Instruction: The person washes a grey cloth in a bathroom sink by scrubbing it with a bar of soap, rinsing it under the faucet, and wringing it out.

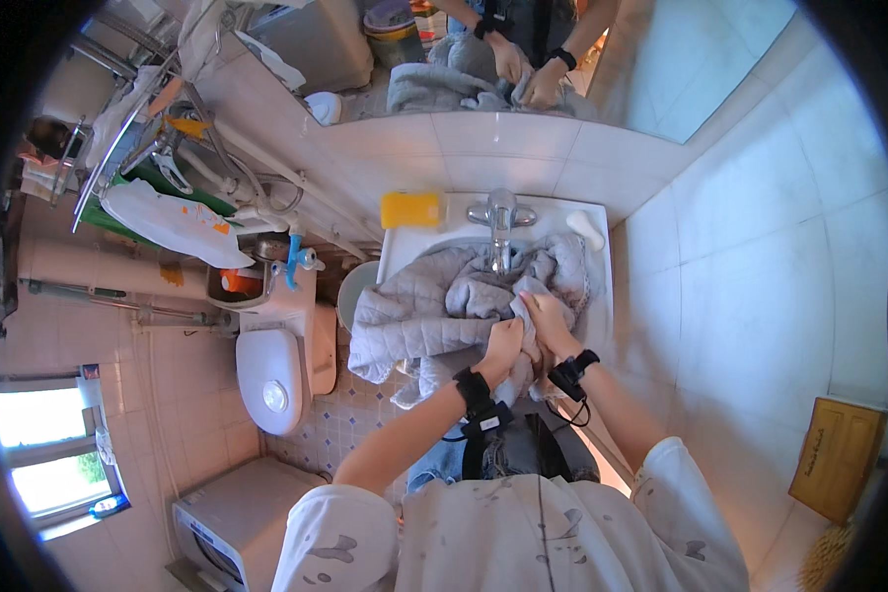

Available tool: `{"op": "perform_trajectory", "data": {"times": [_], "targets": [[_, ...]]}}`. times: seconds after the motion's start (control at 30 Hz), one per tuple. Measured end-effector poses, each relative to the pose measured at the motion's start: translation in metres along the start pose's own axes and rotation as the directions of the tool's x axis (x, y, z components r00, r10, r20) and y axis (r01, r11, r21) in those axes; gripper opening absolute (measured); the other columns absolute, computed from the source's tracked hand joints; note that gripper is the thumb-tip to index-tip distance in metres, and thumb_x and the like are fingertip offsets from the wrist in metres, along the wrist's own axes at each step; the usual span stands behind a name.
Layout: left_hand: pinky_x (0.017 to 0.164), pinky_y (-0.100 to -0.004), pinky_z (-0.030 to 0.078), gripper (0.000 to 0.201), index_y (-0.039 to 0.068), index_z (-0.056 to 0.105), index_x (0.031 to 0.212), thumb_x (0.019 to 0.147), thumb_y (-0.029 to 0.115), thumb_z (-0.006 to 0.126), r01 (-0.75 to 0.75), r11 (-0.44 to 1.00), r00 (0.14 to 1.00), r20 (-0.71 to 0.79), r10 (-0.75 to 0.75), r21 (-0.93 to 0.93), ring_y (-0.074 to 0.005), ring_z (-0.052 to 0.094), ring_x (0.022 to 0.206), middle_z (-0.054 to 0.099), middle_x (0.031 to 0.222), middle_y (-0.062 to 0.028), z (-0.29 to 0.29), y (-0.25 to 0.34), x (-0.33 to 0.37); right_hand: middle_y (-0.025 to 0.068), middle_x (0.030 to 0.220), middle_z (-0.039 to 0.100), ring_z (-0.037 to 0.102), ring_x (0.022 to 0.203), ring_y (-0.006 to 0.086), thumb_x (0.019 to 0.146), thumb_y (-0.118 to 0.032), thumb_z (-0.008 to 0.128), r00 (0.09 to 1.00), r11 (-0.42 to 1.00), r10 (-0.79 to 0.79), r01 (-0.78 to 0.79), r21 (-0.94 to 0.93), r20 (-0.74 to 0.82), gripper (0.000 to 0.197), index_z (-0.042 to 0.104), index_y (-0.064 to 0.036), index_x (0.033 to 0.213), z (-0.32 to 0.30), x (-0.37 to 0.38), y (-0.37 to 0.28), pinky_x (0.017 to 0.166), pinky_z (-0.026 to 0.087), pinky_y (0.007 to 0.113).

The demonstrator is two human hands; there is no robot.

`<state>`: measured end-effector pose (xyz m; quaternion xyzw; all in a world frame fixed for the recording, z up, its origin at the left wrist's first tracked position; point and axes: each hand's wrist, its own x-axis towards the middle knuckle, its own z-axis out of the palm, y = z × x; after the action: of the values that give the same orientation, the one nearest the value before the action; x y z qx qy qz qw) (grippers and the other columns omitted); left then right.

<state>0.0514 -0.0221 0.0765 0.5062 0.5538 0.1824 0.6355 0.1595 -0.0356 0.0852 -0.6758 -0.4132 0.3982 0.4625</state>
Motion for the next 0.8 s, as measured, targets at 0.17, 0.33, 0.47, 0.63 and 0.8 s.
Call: {"op": "perform_trajectory", "data": {"times": [0.17,0.33,0.47,0.63,0.8], "targets": [[0.054,-0.0363,0.042,0.038,-0.002,0.057,0.075,0.088,0.031,0.045,0.066,0.915,0.998,0.009,-0.068,-0.398,-0.0206,0.051,0.058,0.051,0.058,-0.0099,-0.027,0.004,0.046,0.0170,0.055,0.046,0.040,0.053,0.0174,0.090,-0.036,0.044,0.994,0.993,-0.113,0.113,0.036,-0.008,0.048,0.049,0.0060,0.066,0.029,-0.022,-0.008,0.050,0.036,0.038],[0.063,-0.0328,0.044,0.038,-0.002,0.059,0.096,0.090,0.032,0.043,0.134,0.987,0.989,0.079,-0.127,-0.091,-0.0181,0.055,0.072,0.060,0.083,-0.0089,-0.020,0.007,0.005,0.0121,0.056,0.047,0.043,0.054,0.0154,0.091,-0.034,0.043,0.999,0.998,0.010,-0.007,-0.062,0.052,0.048,0.050,0.0075,0.069,0.003,0.007,0.006,0.053,0.036,0.034],[0.077,-0.0292,0.045,0.035,0.002,0.055,0.106,0.090,0.032,0.047,0.287,0.826,0.943,0.295,-0.155,-0.485,-0.0131,0.055,0.090,0.059,0.100,-0.0044,-0.054,0.008,0.020,0.0111,0.057,0.045,0.042,0.055,0.0143,0.089,-0.034,0.048,0.993,0.997,-0.060,0.065,-0.048,0.103,0.045,0.049,0.0055,0.068,-0.006,0.007,0.005,0.052,0.035,0.033],[0.075,-0.0256,0.045,0.035,-0.001,0.052,0.104,0.082,0.024,0.063,0.178,0.878,0.948,0.317,-0.032,-0.444,-0.0125,0.055,0.087,0.058,0.096,-0.0052,-0.071,0.034,-0.002,0.0045,0.053,0.041,0.036,0.052,0.0124,0.085,-0.032,0.055,0.985,0.996,-0.020,0.035,-0.087,0.170,0.039,0.045,0.0001,0.066,-0.055,0.016,-0.006,0.050,0.033,0.032],[0.074,-0.0258,0.046,0.036,-0.001,0.052,0.101,0.074,0.015,0.071,0.117,0.912,0.958,0.288,0.001,-0.392,-0.0120,0.055,0.085,0.057,0.094,-0.0059,-0.069,0.037,-0.008,0.0068,0.068,0.051,0.046,0.061,0.0151,0.078,-0.022,0.064,0.993,0.989,-0.117,0.115,-0.093,-0.016,0.026,0.046,-0.0023,0.075,-0.059,0.036,0.015,0.057,0.038,0.029]]}}
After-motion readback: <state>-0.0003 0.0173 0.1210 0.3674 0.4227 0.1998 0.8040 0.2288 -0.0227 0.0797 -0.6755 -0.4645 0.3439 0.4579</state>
